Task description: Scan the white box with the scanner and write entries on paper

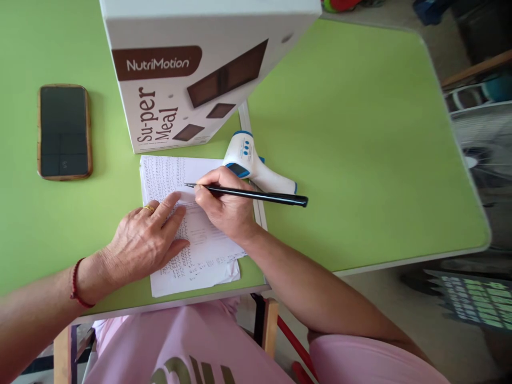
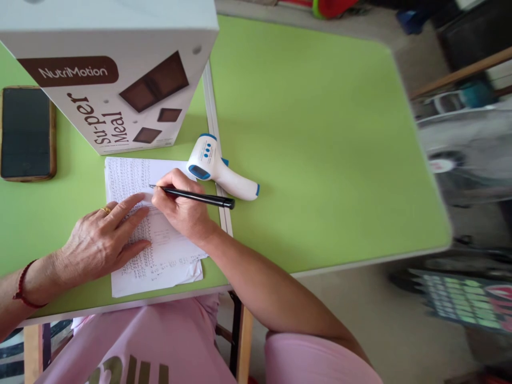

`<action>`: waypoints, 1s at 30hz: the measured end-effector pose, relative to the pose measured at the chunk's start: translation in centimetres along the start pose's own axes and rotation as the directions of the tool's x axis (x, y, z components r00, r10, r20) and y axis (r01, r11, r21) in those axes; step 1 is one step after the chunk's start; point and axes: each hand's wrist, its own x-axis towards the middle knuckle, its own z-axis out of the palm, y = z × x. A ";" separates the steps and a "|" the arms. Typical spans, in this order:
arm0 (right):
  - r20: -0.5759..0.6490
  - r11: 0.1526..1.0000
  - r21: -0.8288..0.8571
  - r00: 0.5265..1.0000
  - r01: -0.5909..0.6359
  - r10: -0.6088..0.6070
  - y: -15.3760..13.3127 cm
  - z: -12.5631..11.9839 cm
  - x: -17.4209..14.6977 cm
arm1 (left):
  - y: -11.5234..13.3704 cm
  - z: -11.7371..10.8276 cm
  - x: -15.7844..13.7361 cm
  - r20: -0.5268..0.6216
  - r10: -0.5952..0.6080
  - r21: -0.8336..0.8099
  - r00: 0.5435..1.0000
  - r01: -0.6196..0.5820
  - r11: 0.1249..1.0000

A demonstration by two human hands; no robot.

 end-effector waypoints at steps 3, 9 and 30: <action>0.015 1.000 -0.015 1.000 -0.004 0.004 0.0 0.0 0.0 | 0.0 -0.1 -0.1 0.000 0.000 -0.002 1.000 0.000 1.000; 0.028 1.000 -0.014 1.000 0.006 -0.005 -0.1 0.0 0.1 | 0.1 -0.1 -0.1 0.009 0.000 -0.001 1.000 0.000 1.000; 0.032 1.000 -0.018 0.999 0.026 -0.025 0.1 0.0 0.1 | 0.1 0.1 -0.2 0.071 -0.014 0.014 0.997 0.013 1.000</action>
